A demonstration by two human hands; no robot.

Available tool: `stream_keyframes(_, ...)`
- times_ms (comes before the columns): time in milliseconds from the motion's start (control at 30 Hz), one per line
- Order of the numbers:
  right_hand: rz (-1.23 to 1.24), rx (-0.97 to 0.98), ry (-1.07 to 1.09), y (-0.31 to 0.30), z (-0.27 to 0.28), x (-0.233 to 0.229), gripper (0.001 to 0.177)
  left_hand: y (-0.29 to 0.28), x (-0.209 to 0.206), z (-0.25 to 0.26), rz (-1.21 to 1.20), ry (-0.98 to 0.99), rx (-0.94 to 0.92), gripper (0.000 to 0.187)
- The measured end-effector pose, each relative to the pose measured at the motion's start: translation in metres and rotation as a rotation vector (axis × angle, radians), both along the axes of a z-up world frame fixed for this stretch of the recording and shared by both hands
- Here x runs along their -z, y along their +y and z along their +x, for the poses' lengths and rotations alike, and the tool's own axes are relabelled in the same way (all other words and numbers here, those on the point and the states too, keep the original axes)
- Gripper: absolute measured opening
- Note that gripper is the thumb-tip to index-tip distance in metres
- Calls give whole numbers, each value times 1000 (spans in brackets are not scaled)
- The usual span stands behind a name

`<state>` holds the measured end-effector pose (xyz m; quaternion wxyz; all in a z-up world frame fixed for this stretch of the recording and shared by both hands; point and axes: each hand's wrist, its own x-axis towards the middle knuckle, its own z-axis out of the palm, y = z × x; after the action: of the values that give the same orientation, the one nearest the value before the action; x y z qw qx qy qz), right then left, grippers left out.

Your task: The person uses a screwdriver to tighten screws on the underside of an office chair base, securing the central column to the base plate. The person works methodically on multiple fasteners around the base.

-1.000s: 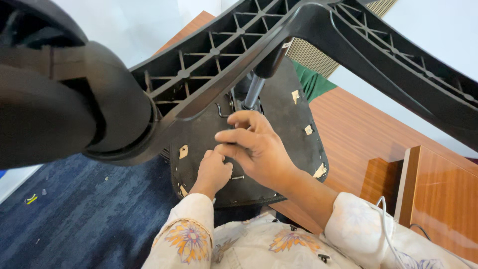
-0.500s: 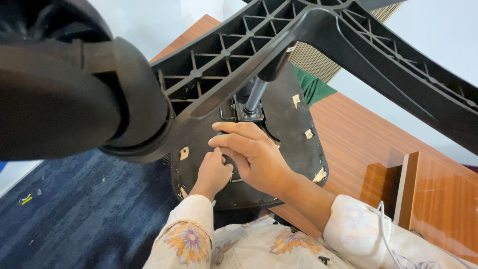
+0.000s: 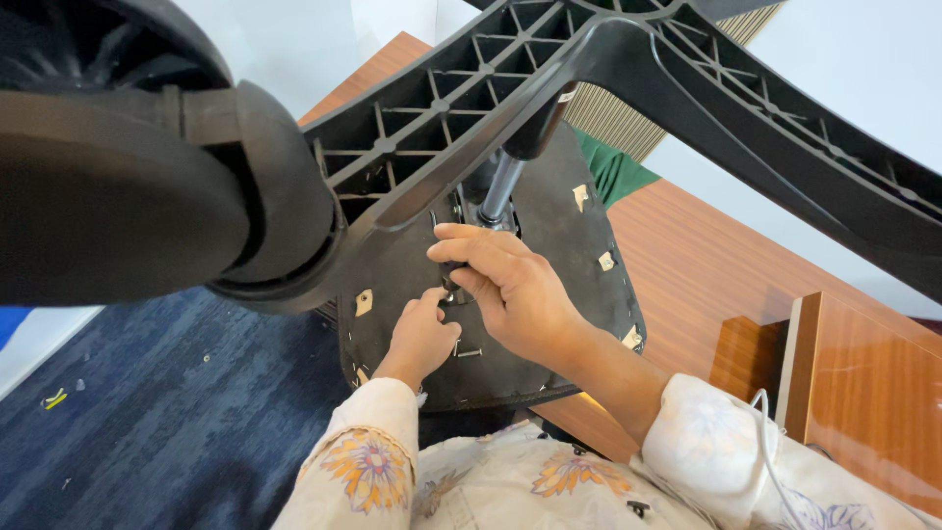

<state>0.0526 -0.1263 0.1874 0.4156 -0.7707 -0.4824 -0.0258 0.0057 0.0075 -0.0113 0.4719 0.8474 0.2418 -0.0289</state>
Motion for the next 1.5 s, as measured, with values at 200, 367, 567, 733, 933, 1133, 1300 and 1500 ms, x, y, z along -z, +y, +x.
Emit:
stream_keyframes(200, -17, 15, 86, -1, -2, 2, 27, -3, 0, -1, 40, 21, 9, 64)
stream_keyframes(367, 22, 29, 5, 3, -4, 5, 23, -2, 10, 7, 79, 58, 25, 53)
stream_keyframes(567, 34, 87, 41, 1, -1, 6, 25, -5, 10, 1, 21, -10, -27, 68)
stream_keyframes(733, 54, 42, -64, -1, 0, 5, 28, -4, -3, 4, 16, 59, -37, 65)
stream_keyframes(933, -52, 24, 122, 2, -5, 6, 26, -8, -18, 8, 55, -60, -19, 39)
stream_keyframes(1133, 13, -65, 5, 2, 3, 3, 36, -12, -25, 16, 55, -16, -113, 27)
stream_keyframes(1300, 27, -16, 30, 4, 4, 9, 30, -10, -29, 19, 78, 111, -89, 25)
stream_keyframes(1500, 16, 18, 154, 5, 5, 15, 28, -5, -37, 16, 2, -64, 11, 32)
